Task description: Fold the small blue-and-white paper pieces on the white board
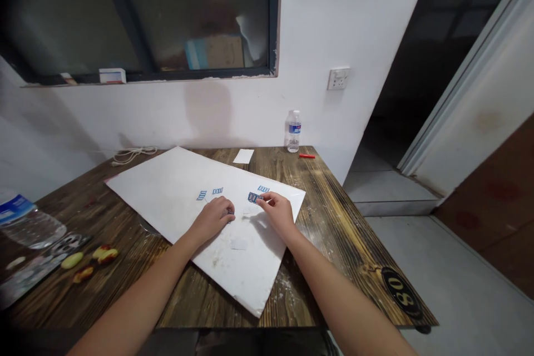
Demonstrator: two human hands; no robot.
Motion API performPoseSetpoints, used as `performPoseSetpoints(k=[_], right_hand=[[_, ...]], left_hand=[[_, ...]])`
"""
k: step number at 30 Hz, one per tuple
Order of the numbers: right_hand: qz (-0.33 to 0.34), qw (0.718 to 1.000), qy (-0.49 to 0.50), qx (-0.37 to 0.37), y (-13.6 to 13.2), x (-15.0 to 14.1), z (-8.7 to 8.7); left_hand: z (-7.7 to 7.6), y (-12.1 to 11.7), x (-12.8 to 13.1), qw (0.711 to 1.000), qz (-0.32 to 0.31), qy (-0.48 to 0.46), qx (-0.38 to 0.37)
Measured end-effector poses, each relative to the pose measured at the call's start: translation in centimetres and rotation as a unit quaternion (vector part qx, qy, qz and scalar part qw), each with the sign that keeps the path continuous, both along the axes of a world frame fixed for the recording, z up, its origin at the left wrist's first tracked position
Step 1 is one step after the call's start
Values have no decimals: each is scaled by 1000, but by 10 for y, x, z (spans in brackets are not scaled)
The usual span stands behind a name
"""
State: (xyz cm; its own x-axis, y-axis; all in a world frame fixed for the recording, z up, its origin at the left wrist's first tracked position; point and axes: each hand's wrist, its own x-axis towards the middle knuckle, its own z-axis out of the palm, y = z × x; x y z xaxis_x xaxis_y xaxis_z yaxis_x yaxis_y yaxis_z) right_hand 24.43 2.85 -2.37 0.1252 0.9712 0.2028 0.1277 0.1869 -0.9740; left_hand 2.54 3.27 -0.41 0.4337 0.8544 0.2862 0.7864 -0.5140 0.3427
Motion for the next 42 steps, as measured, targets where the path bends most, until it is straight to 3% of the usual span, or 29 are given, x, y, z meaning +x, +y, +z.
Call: performPoseSetpoints(k=[6, 14, 20, 27, 31, 42], right_hand=[[4, 1000, -12, 7, 0, -1, 1], [30, 999, -12, 6, 4, -2, -7], [56, 998, -27, 9, 2, -3, -7], [119, 993, -25, 13, -2, -6, -2], [130, 990, -46, 19, -4, -6, -1], [151, 973, -166, 58, -10, -5, 3]], left_hand=[[6, -3, 1, 997, 7, -68, 33], [9, -8, 8, 982, 25, -184, -26], [7, -13, 13, 964, -10, -244, -102], [2, -10, 12, 944, 37, -313, -98], [4, -11, 11, 949, 47, -301, -78], [8, -15, 13, 987, 50, -143, -49]])
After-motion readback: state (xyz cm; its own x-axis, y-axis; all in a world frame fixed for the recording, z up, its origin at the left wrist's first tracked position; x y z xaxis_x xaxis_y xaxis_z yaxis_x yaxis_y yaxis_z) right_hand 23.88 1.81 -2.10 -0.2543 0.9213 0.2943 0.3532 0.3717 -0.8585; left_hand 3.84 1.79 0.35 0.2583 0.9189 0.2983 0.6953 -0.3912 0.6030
